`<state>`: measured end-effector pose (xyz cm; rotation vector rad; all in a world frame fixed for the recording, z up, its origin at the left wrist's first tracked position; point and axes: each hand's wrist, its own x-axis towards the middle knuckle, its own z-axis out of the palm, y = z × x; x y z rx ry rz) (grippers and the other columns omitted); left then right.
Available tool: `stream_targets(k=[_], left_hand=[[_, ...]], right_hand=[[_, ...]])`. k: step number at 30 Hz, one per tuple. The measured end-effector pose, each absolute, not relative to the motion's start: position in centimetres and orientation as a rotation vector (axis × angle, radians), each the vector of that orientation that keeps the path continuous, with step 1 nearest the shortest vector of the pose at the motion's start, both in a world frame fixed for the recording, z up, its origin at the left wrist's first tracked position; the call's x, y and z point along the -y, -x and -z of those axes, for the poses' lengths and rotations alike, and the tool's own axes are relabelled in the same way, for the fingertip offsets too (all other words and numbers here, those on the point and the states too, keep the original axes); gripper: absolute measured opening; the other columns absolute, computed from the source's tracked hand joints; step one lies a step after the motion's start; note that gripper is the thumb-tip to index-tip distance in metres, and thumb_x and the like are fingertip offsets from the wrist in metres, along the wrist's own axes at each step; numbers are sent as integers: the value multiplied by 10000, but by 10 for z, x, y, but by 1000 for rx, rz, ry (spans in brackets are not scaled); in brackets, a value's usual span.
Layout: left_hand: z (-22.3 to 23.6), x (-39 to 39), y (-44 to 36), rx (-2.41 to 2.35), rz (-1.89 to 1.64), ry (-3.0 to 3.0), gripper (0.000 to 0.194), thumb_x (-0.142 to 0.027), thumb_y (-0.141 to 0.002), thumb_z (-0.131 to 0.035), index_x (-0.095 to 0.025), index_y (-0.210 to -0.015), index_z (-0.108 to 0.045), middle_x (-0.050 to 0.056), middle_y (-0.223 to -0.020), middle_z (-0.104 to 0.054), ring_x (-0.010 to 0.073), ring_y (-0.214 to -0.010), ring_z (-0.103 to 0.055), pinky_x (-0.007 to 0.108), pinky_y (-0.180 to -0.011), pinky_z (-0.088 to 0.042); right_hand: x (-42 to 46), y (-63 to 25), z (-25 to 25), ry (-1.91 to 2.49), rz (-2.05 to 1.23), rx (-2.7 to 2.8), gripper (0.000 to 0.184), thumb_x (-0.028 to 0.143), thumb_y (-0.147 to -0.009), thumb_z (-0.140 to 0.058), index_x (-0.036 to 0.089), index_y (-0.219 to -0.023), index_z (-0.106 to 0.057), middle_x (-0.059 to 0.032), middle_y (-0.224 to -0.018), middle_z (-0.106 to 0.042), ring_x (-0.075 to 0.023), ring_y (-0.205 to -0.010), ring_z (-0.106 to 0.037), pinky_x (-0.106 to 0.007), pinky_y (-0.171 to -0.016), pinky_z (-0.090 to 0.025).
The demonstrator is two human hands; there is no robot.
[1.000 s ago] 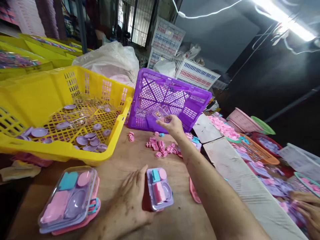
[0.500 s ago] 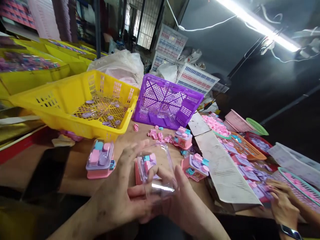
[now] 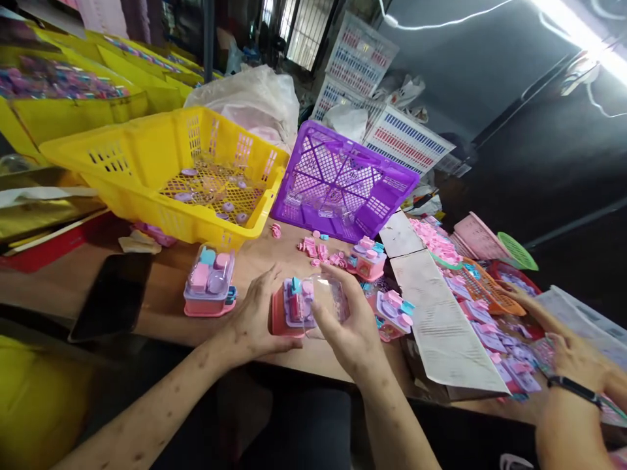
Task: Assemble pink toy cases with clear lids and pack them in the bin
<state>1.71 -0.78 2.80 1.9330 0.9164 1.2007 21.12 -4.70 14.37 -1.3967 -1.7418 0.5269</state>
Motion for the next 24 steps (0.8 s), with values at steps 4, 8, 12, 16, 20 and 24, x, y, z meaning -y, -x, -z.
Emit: stream_targets(k=[4,8,12,16,20,24], left_hand=[[7,-8,-29,-946,-1133,-1916,1434,-423,-630,-1086,-219,-1726,-184,247,-1716,-419,472,-1623,-421,698,-1337,-382],[13,-11,-36,-864,-1220,-1890,1308,-402,-723,-1014,-260,-1718,-177,212,-1717,-436,419,-1611,-459,649,-1343,-397],[8,-16,-38,-872,-1214,-1899,1193,-439,-784,-943,-187,-1699,-220,254,-1685,-460,449,-1583,-481,658,-1333,-401],[3,-18,-39,-933,-1140,-1918,917,-358,-898,-795,-190,-1643,-287,247,-1649,-480,449,-1574,-485,678,-1332,-391],[0,-20,-39,-872,-1181,-1889,1033,-336,-788,-932,-219,-1586,-287,210,-1569,-525,413,-1507,-551,625,-1282,-494],[0,-20,-38,-903,-1189,-1897,1258,-400,-618,-1101,-250,-1568,-291,197,-1547,-538,453,-1489,-556,671,-1251,-517]], right_hand=[[20,-203,-127,1440,-407,1825,337,382,-1045,-654,279,-1357,-732,-90,-1199,-751,-295,-1163,-738,-500,-1037,-618],[10,-186,-126,1478,-156,2008,256,347,-1117,-552,286,-1188,-790,-92,-1217,-756,-288,-1178,-724,-499,-1069,-586],[18,-175,-120,1503,-114,2063,320,344,-1177,-441,297,-1369,-693,-114,-1379,-708,-312,-1350,-647,-580,-1189,-501],[29,-165,-107,1651,82,2065,690,609,-999,-742,261,-1558,-538,-208,-1519,-526,-444,-1490,-464,-725,-1216,-434],[26,-168,-115,1609,87,2104,531,448,-996,-734,236,-1465,-600,-166,-1404,-596,-397,-1386,-562,-678,-1173,-497],[13,-184,-146,1595,-112,2106,442,397,-1060,-667,290,-1486,-614,-118,-1426,-679,-362,-1358,-632,-632,-1187,-494]])
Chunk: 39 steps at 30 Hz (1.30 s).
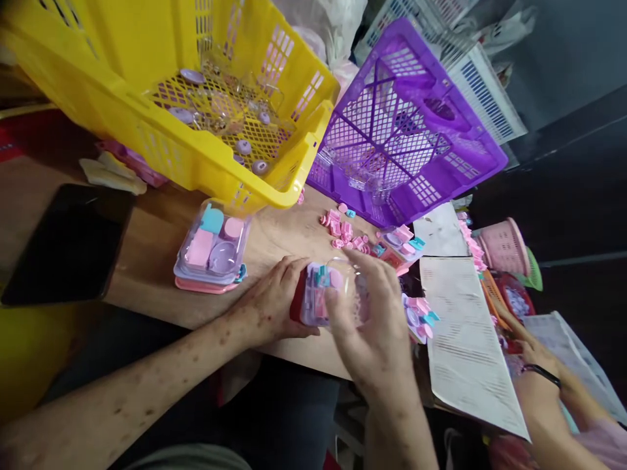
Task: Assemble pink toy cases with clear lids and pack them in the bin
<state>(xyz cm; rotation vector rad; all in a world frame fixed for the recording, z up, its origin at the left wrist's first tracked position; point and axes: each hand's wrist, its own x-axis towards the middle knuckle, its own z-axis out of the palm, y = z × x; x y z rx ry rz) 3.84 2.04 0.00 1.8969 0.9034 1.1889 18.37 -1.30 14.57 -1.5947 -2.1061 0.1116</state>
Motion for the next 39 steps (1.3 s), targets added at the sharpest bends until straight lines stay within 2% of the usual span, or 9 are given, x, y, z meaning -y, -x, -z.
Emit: stream_targets(k=[5,8,12,19,24,31,35,39], left_hand=[[1,-18,-37,-901,-1149,-1889,1341,-437,-629,-1113,-209,-1619,-238,249,-1629,-490,451,-1553,-503,661,-1311,-458],[0,-18,-36,-920,-1112,-1895,1286,-472,-658,-1094,-214,-1615,-275,237,-1626,-503,447,-1542,-516,657,-1290,-475],[0,-18,-34,-943,-1082,-1920,1255,-511,-685,-1075,-201,-1616,-292,248,-1633,-497,450,-1548,-513,656,-1277,-483],[-4,-18,-33,-980,-1059,-1928,1260,-488,-659,-1094,-184,-1601,-313,232,-1599,-543,426,-1507,-557,609,-1249,-518],[-10,-18,-30,-999,-1010,-1930,1214,-503,-676,-1086,-183,-1579,-340,227,-1594,-556,416,-1505,-562,599,-1243,-513],[-12,-12,-30,-1038,-1024,-1981,1221,-503,-672,-1094,-157,-1564,-335,225,-1612,-553,400,-1526,-534,578,-1246,-480],[-10,-11,-32,-1051,-1048,-1999,1227,-506,-669,-1095,-123,-1555,-338,246,-1592,-562,403,-1515,-540,563,-1238,-473],[-9,-12,-33,-1042,-1058,-2006,1217,-509,-642,-1106,-142,-1531,-361,238,-1569,-580,413,-1485,-560,567,-1217,-477]], right_hand=[[-4,-184,-159,1699,-136,2289,438,445,-1058,-632,277,-1462,-663,-130,-1470,-678,-368,-1400,-619,-604,-1175,-510],[-10,-176,-149,1761,-147,2357,470,419,-1030,-613,243,-1461,-675,-149,-1445,-679,-352,-1364,-638,-561,-1146,-553],[-14,-174,-142,1817,-140,2397,525,414,-1001,-611,213,-1481,-680,-161,-1431,-685,-347,-1346,-645,-544,-1163,-550],[-17,-178,-145,1895,-149,2424,518,409,-965,-621,248,-1453,-688,-148,-1358,-702,-359,-1228,-687,-549,-1051,-581],[-15,-170,-145,1906,-54,2439,474,387,-935,-598,205,-1363,-691,-174,-1284,-680,-360,-1215,-664,-534,-1049,-572],[-12,-172,-145,1944,37,2504,524,403,-912,-562,179,-1374,-667,-196,-1206,-660,-377,-1149,-654,-545,-969,-586],[-10,-171,-141,1956,45,2500,483,392,-918,-578,196,-1349,-675,-189,-1224,-661,-385,-1199,-644,-547,-1012,-570],[-5,-168,-139,2020,65,2382,493,405,-942,-596,197,-1385,-659,-174,-1197,-639,-372,-1156,-664,-544,-1011,-569]])
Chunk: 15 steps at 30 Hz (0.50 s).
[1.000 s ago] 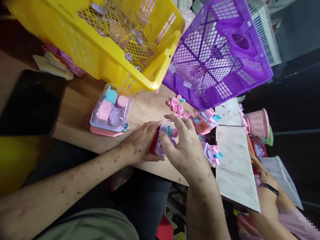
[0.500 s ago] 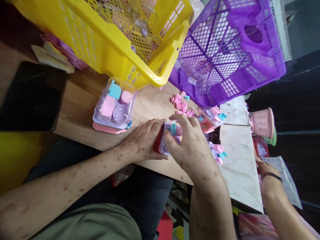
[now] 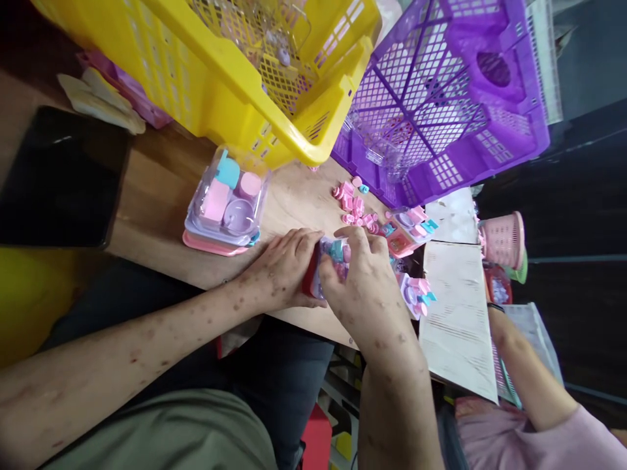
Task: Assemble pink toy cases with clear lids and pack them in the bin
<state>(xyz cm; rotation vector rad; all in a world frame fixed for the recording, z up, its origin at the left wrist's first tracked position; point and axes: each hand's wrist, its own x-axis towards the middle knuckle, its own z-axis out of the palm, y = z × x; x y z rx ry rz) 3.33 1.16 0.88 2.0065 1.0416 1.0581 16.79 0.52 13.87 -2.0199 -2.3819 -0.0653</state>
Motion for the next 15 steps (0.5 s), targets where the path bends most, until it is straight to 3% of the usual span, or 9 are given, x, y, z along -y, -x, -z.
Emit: stream_targets(k=[8,15], left_hand=[[-11,-11,-33,-1071,-1026,-2021,1215,-572,-639,-1093,-133,-1520,-380,247,-1542,-594,424,-1467,-570,563,-1208,-473],[-12,-10,-33,-1086,-1001,-2035,1210,-593,-651,-1081,-133,-1524,-380,243,-1541,-590,430,-1455,-569,559,-1203,-450]], right_hand=[[-13,-172,-143,1908,4,2548,333,327,-920,-597,260,-1244,-633,-114,-1074,-653,-366,-1091,-628,-541,-953,-576],[-11,-178,-139,1905,13,2587,387,360,-923,-604,249,-1294,-598,-151,-1164,-623,-403,-1166,-618,-614,-984,-578]])
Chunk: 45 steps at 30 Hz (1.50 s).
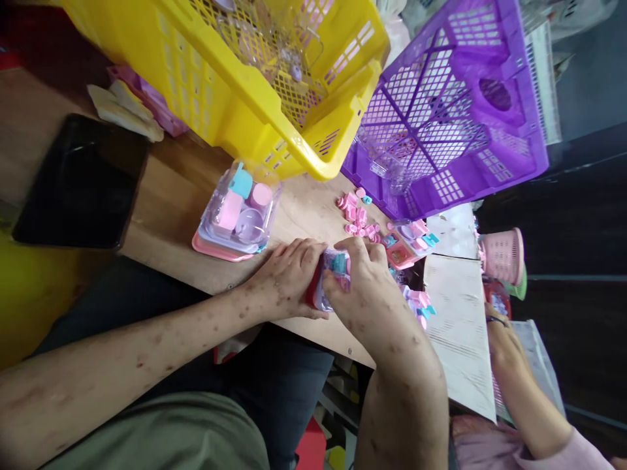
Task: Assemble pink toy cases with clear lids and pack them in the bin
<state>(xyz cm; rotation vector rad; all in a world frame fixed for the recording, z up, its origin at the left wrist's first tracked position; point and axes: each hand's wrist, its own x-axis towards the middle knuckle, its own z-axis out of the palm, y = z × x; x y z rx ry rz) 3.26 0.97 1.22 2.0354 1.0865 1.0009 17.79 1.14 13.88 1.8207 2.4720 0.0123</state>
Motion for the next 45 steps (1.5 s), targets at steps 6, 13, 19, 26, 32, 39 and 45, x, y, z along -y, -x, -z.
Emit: stream_targets(k=[6,13,19,26,32,39,45], left_hand=[[-12,-10,-32,-1078,-989,-2043,1214,-605,-678,-1065,-129,-1540,-355,242,-1580,-574,419,-1487,-545,559,-1212,-435],[-11,-9,-32,-1097,-973,-2056,1233,-633,-686,-1047,-105,-1560,-356,249,-1578,-570,421,-1487,-539,538,-1211,-421],[-10,-10,-33,-1088,-979,-2051,1208,-607,-690,-1046,-157,-1574,-355,237,-1608,-545,434,-1503,-522,558,-1205,-417],[-11,-10,-29,-1010,-992,-1976,1201,-776,-682,-983,-185,-1547,-395,217,-1579,-554,433,-1487,-521,620,-1230,-423],[-7,-13,-30,-942,-1042,-1953,1140,-744,-719,-984,-167,-1524,-419,217,-1547,-567,410,-1458,-545,580,-1249,-456],[-8,-12,-31,-970,-1048,-1986,1151,-722,-706,-1002,-169,-1530,-419,221,-1558,-560,420,-1477,-539,592,-1259,-443],[-7,-13,-32,-976,-1038,-2000,1148,-730,-704,-1001,-154,-1513,-424,222,-1542,-571,410,-1466,-550,572,-1258,-446]], right_hand=[[-16,-182,-144,-1761,27,-2515,308,390,-975,-577,255,-1252,-590,-141,-1179,-672,-389,-1192,-638,-596,-1019,-583],[-28,-180,-155,-1494,19,-2541,264,348,-943,-593,258,-1189,-629,-179,-1249,-704,-456,-1217,-657,-675,-1035,-584],[-14,-171,-144,-1660,-142,-2490,398,284,-941,-575,193,-1329,-584,-215,-1287,-637,-473,-1274,-619,-710,-1056,-566],[-24,-184,-145,-1711,-34,-2383,442,388,-923,-666,216,-1326,-606,-206,-1246,-628,-489,-1250,-627,-721,-1039,-561],[-19,-164,-149,-1769,-30,-2261,495,351,-914,-617,132,-1357,-600,-252,-1272,-618,-478,-1230,-664,-631,-1014,-579],[-25,-179,-143,-1710,-7,-2351,483,364,-918,-612,169,-1359,-598,-233,-1342,-641,-482,-1385,-568,-669,-1069,-555],[-37,-186,-146,-1601,27,-2381,451,351,-873,-698,223,-1302,-640,-210,-1314,-669,-513,-1270,-618,-757,-1052,-537]])
